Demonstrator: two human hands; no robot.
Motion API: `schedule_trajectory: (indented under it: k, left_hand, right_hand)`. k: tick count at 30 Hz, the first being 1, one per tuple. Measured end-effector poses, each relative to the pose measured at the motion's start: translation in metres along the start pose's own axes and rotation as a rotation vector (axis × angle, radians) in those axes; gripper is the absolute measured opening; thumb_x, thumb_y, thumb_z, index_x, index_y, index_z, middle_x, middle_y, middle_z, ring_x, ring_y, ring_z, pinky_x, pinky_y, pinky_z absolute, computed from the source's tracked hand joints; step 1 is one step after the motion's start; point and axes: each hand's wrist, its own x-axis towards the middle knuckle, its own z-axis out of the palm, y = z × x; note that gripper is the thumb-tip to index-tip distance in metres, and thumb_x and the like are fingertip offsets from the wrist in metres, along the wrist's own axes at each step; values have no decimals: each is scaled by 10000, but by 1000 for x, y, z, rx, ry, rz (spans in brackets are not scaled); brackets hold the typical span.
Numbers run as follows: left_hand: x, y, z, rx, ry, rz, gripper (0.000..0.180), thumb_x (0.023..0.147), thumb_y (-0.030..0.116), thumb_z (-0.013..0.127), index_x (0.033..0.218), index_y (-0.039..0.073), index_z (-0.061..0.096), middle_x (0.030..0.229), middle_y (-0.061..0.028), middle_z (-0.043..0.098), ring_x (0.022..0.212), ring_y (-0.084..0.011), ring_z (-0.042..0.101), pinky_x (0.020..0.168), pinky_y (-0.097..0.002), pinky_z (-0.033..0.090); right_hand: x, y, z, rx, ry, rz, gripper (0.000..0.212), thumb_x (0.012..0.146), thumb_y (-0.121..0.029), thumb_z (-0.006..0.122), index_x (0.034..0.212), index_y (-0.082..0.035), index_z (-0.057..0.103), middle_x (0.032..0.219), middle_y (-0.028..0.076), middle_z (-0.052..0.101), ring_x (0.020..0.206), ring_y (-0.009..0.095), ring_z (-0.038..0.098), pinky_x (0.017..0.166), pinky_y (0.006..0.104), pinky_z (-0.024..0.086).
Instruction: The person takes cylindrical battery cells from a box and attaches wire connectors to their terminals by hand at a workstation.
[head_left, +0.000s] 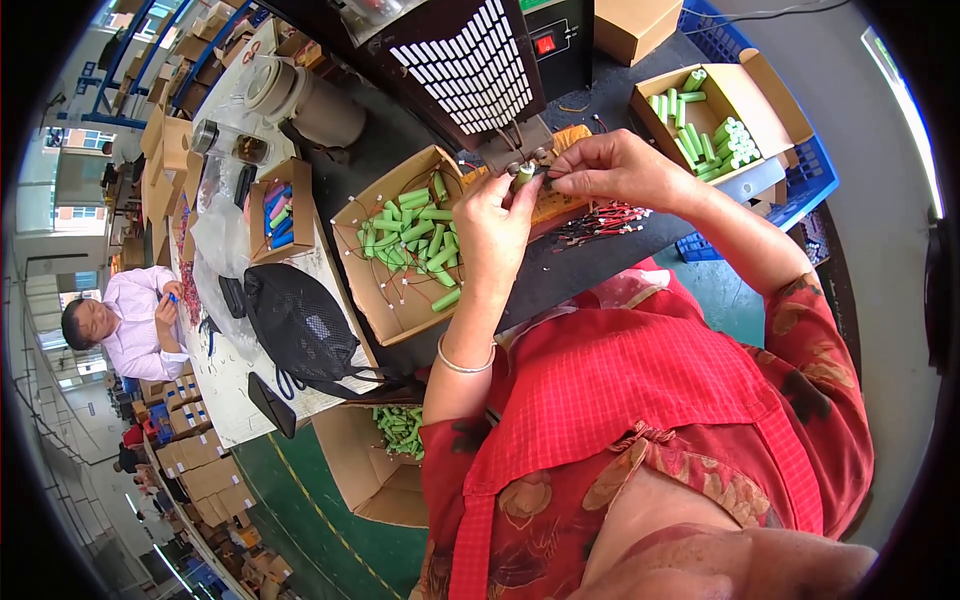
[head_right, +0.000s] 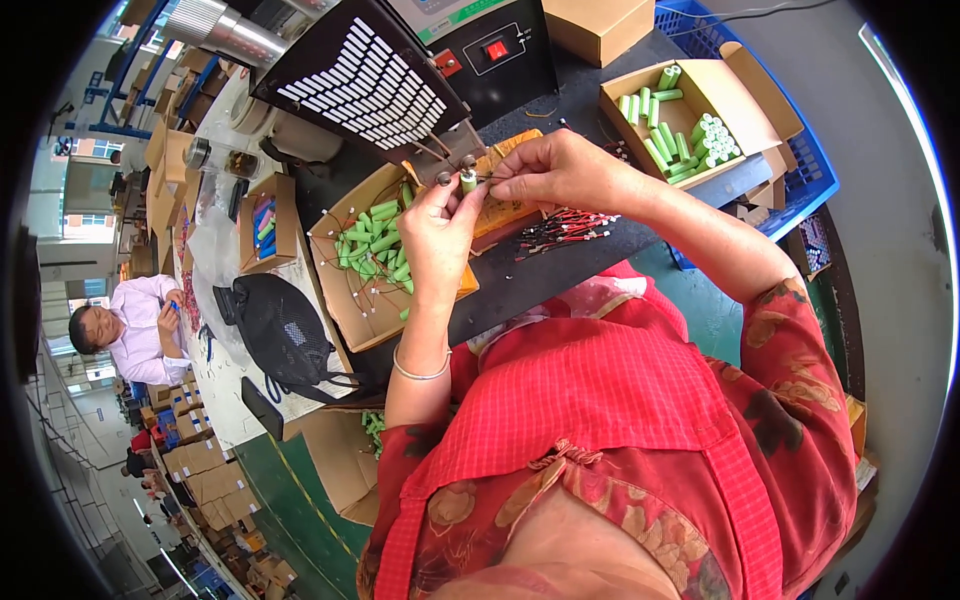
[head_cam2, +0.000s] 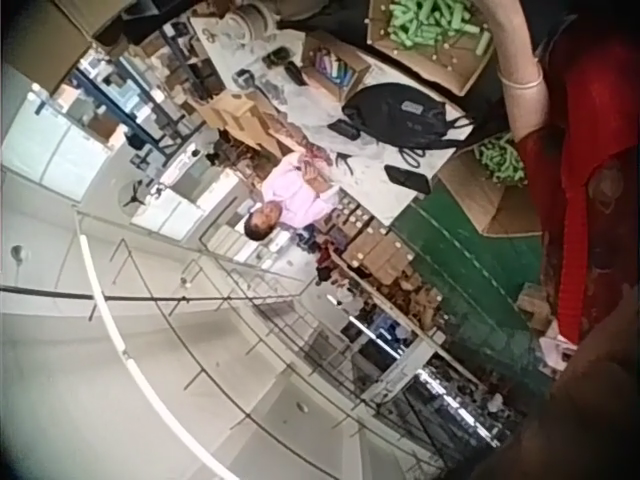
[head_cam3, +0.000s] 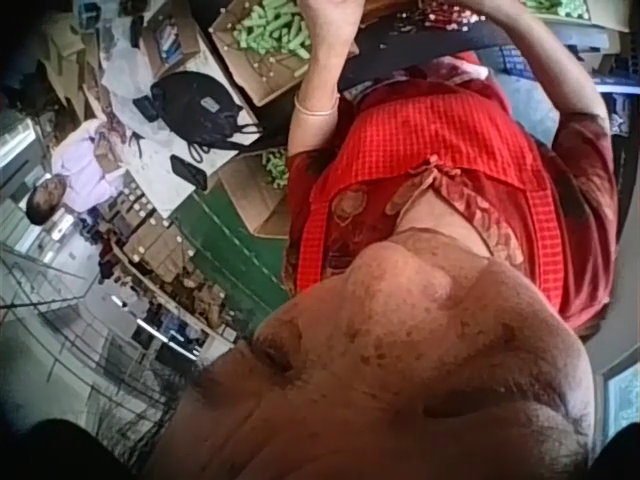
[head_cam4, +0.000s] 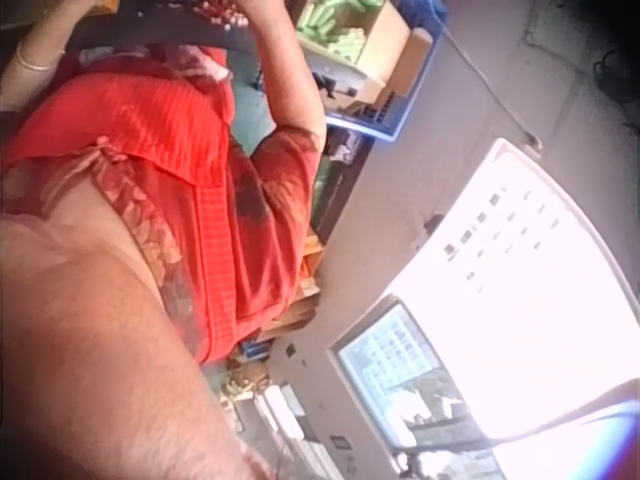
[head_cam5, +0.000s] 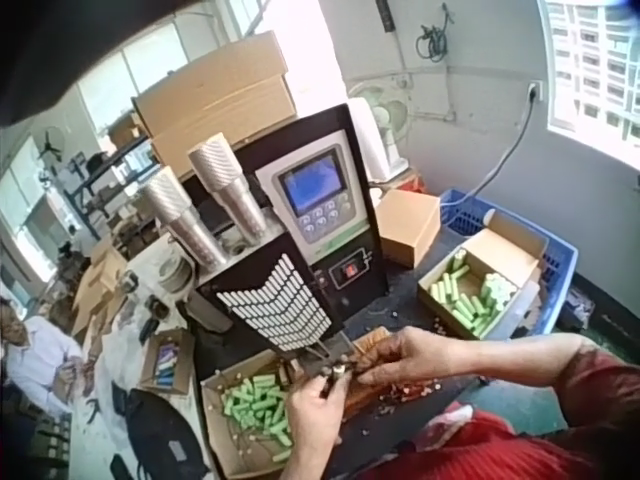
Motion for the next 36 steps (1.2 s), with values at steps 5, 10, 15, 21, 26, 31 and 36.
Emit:
schedule_trajectory:
  k: [5,10,15,21,26,31,36]
  left_hand:
    - [-8,3,-7,-268,-102,-190,131,764,15,671,887,-20,645,726,-53,641,570,-88,566,509,-242,460]
    - [-17,4,-16,-998,-308,-369,205,795,-10,642,996,-28,606,1061,-111,591,853,-155,620,751,-257,514]
    - [-18,2,-16,-923,-157,-401,292,781,-55,637,1053,-41,533,1121,-143,570,921,-187,614,803,-265,504]
    - [-12,-1,-1,-591,10,-178,340,782,-58,629,1110,-25,545,998,-99,632,826,-102,599,707,-213,488]
    - [-9,-12,5,-310,70,-95,309,753,-2,674,1053,33,610,893,-52,675,754,-54,598,652,-204,468]
    - [-6,-19,11,-260,106,2,280,743,5,675,1016,29,622,896,-85,679,803,-135,642,705,-273,490]
    - [-4,-13,8,-306,101,-44,187,771,27,672,935,-32,606,866,-107,676,763,-124,631,687,-258,493]
  right_hand:
    - [-22,-5,-17,-212,-74,-51,202,818,-174,651,916,2,655,767,72,646,699,120,602,647,264,487]
    - [-29,3,-13,-306,-100,-502,134,810,-125,644,885,-14,658,798,92,647,740,198,618,663,304,493]
    - [-23,17,9,-394,170,-822,124,792,-76,645,909,-34,643,774,101,631,708,243,619,622,304,494]
    - [-8,14,26,-153,298,-328,154,849,-142,617,881,7,636,634,1,558,559,38,512,484,205,425]
    - [0,10,25,-17,235,-161,170,863,-163,601,874,4,633,617,0,559,532,45,509,468,202,420]
    - [4,9,23,-6,211,-106,190,871,-178,591,865,9,626,608,3,562,495,44,494,443,195,408]
    - [4,9,27,4,219,-130,193,868,-184,590,887,2,636,624,9,574,518,46,509,475,210,441]
